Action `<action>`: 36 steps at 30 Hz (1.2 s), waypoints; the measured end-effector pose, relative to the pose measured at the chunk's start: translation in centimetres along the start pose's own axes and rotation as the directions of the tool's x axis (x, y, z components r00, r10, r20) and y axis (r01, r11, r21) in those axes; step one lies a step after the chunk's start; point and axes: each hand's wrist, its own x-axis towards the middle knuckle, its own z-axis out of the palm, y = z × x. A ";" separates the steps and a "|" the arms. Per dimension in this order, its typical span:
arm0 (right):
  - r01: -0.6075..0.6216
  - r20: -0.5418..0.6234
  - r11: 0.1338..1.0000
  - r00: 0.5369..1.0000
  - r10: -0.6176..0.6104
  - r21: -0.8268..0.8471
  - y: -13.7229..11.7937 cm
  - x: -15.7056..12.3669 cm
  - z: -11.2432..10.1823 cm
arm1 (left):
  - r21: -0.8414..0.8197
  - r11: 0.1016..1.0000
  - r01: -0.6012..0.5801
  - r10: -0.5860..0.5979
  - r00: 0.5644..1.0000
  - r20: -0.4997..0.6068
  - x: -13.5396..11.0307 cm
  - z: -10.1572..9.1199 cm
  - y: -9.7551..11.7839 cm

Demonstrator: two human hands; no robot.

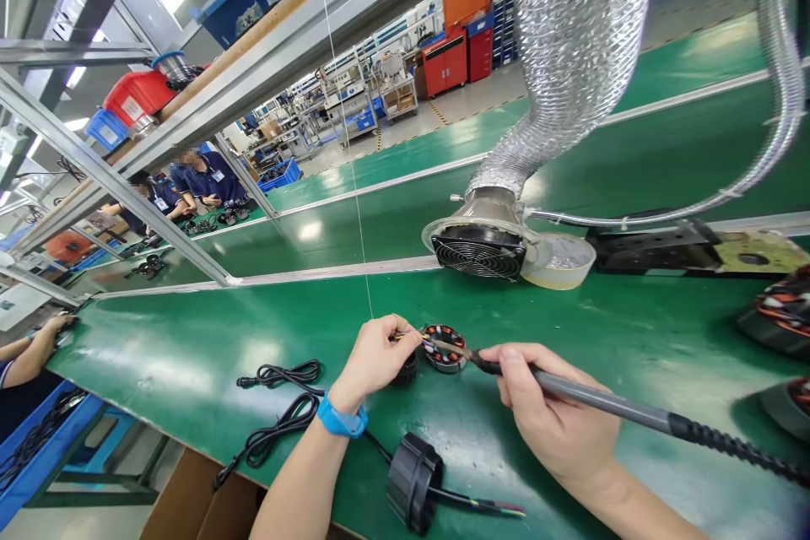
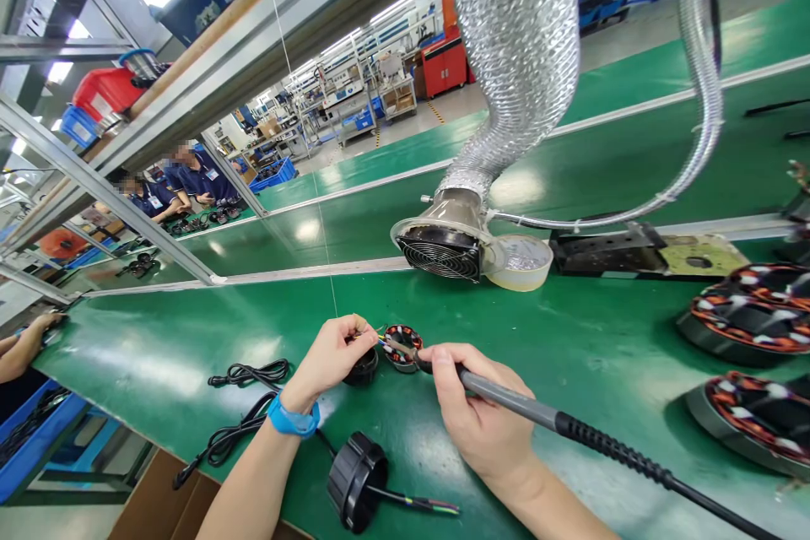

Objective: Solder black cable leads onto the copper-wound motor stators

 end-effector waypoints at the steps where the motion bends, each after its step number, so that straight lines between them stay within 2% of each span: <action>1: 0.003 -0.001 1.000 1.000 -0.003 -0.008 -0.1 0.0 0.0 | -0.003 1.000 0.004 -0.004 1.000 0.000 0.0 0.0 0.1; 21: -0.075 0.068 0.997 0.995 0.073 0.033 0.5 -0.5 0.4 | -0.022 1.000 -0.004 0.004 1.000 -0.004 0.1 0.0 -0.1; 31: -0.163 0.015 0.977 0.987 0.162 0.138 0.3 -0.3 0.3 | -0.008 1.000 -0.007 0.007 1.000 0.000 0.1 -0.1 0.0; 36: -0.156 0.021 0.979 0.988 0.154 0.132 0.4 -0.3 0.4 | -0.012 1.000 -0.008 0.008 1.000 0.000 0.1 -0.1 0.0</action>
